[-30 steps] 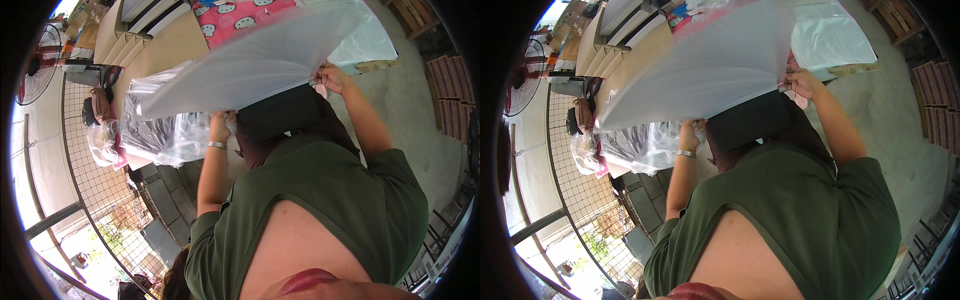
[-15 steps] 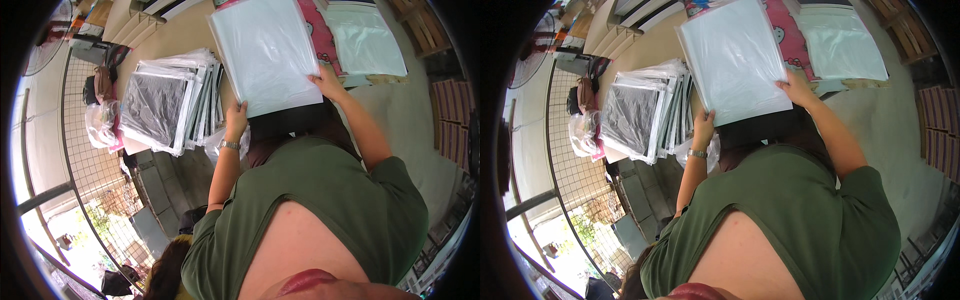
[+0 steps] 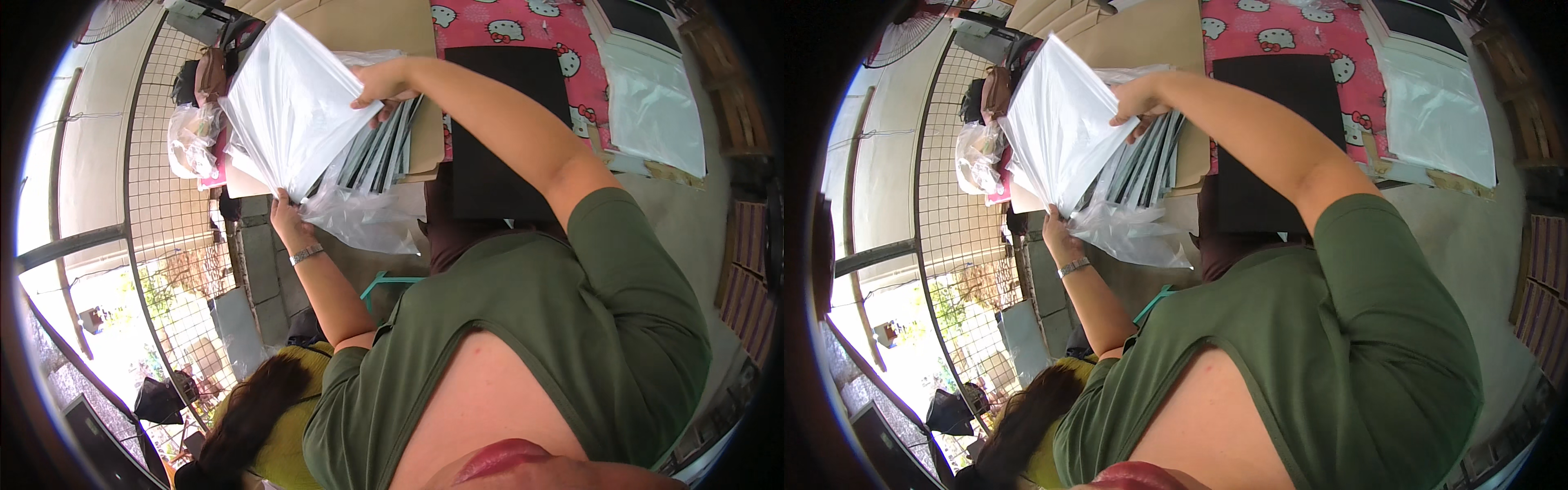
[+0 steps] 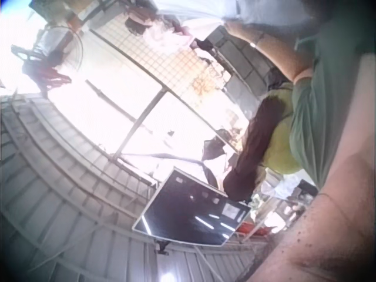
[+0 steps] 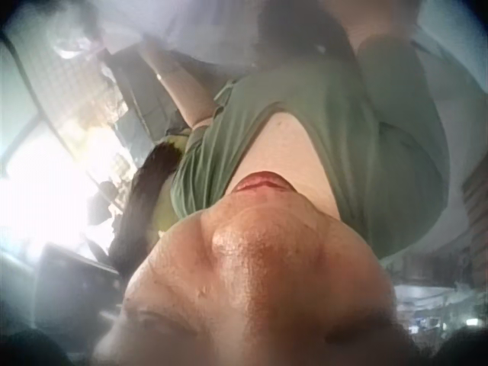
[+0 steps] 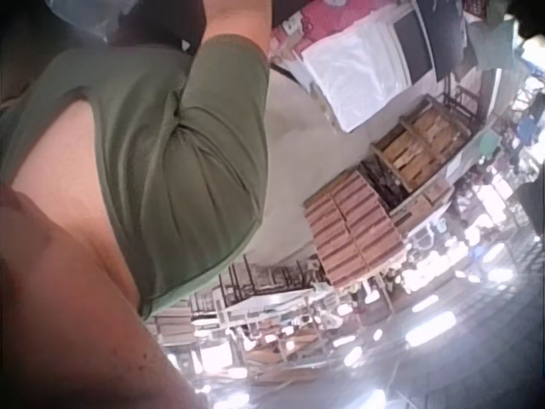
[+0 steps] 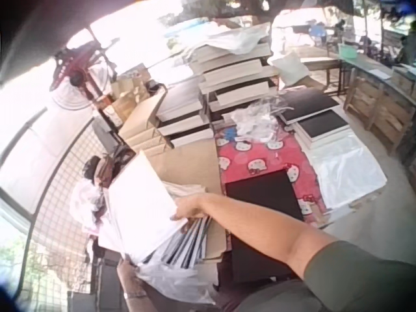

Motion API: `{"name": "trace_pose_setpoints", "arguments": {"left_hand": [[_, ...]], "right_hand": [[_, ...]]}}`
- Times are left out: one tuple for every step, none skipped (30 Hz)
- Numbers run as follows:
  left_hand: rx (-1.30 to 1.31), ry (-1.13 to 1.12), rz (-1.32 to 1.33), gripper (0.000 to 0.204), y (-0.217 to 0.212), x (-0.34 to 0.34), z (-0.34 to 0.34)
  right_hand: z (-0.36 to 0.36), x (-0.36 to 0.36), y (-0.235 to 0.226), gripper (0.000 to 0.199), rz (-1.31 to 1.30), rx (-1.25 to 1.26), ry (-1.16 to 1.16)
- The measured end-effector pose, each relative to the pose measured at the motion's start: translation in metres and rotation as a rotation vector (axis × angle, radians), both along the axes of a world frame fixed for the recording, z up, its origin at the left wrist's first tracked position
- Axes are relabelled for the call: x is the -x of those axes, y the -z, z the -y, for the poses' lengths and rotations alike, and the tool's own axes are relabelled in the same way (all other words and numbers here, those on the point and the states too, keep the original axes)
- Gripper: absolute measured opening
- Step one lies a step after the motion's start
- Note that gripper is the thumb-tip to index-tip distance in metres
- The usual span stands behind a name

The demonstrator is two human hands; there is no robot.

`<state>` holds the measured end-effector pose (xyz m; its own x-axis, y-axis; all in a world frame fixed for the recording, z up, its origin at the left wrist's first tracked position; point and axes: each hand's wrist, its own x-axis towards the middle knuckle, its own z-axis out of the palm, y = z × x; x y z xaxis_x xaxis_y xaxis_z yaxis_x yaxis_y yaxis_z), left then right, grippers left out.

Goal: The person packages flat black and white boards into clear plastic bags by hand. They pick up a board, slide it into a bag, and set the packaged item onto a stack.

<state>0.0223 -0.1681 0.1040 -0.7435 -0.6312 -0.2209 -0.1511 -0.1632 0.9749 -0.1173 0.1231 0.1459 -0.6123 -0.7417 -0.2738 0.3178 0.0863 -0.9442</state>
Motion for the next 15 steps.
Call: {"name": "trace_pose_setpoints", "arguments": {"left_hand": [[-0.036, -0.023, 0.001, 0.024, -0.001, -0.005, 0.002], [-0.076, -0.026, 0.025, 0.024, 0.009, -0.008, 0.010], [-0.113, -0.049, 0.045, 0.025, 0.026, -0.020, 0.031], [-0.158, -0.046, 0.068, 0.025, 0.032, -0.022, 0.034], [-0.141, -0.035, 0.098, 0.024, 0.038, -0.028, 0.035], [-0.130, -0.017, 0.132, 0.023, 0.046, -0.036, 0.022], [-0.118, 0.001, 0.165, 0.022, 0.052, -0.044, 0.008], [-0.124, 0.070, 0.195, 0.020, 0.055, -0.052, -0.006], [-0.129, 0.129, 0.226, 0.018, 0.057, -0.062, -0.020], [-0.100, 0.139, 0.245, 0.017, 0.055, -0.070, -0.039], [-0.072, 0.148, 0.262, 0.017, 0.053, -0.078, -0.054], [-0.127, 0.205, 0.266, 0.016, 0.058, -0.089, -0.056], [-0.116, 0.318, 0.263, 0.017, 0.047, -0.093, -0.068], [-0.131, 0.348, 0.194, 0.016, 0.040, -0.092, -0.078], [-0.142, 0.370, 0.125, 0.017, 0.035, -0.090, -0.082]], "right_hand": [[0.017, 0.003, 0.004, 0.054, 0.001, -0.048, 0.103], [0.034, 0.007, 0.008, 0.052, 0.002, -0.096, 0.207], [0.055, 0.006, 0.010, 0.049, 0.001, -0.139, 0.291], [0.063, 0.010, 0.019, 0.046, -0.031, -0.174, 0.306], [0.070, 0.015, 0.027, 0.042, -0.063, -0.209, 0.321], [0.073, 0.022, 0.041, 0.039, -0.090, -0.250, 0.340], [0.075, 0.029, 0.053, 0.036, -0.132, -0.320, 0.360], [0.075, 0.035, 0.064, 0.033, -0.173, -0.390, 0.383], [0.076, 0.039, 0.071, 0.031, -0.216, -0.459, 0.397], [0.077, 0.040, 0.075, 0.033, -0.248, -0.475, 0.402], [0.076, 0.040, 0.079, 0.036, -0.283, -0.491, 0.406], [0.077, 0.038, 0.079, 0.038, -0.322, -0.501, 0.404], [0.075, 0.039, 0.083, 0.040, -0.332, -0.482, 0.412], [0.071, 0.040, 0.086, 0.042, -0.342, -0.464, 0.421], [0.070, 0.040, 0.086, 0.044, -0.352, -0.439, 0.425]]}}
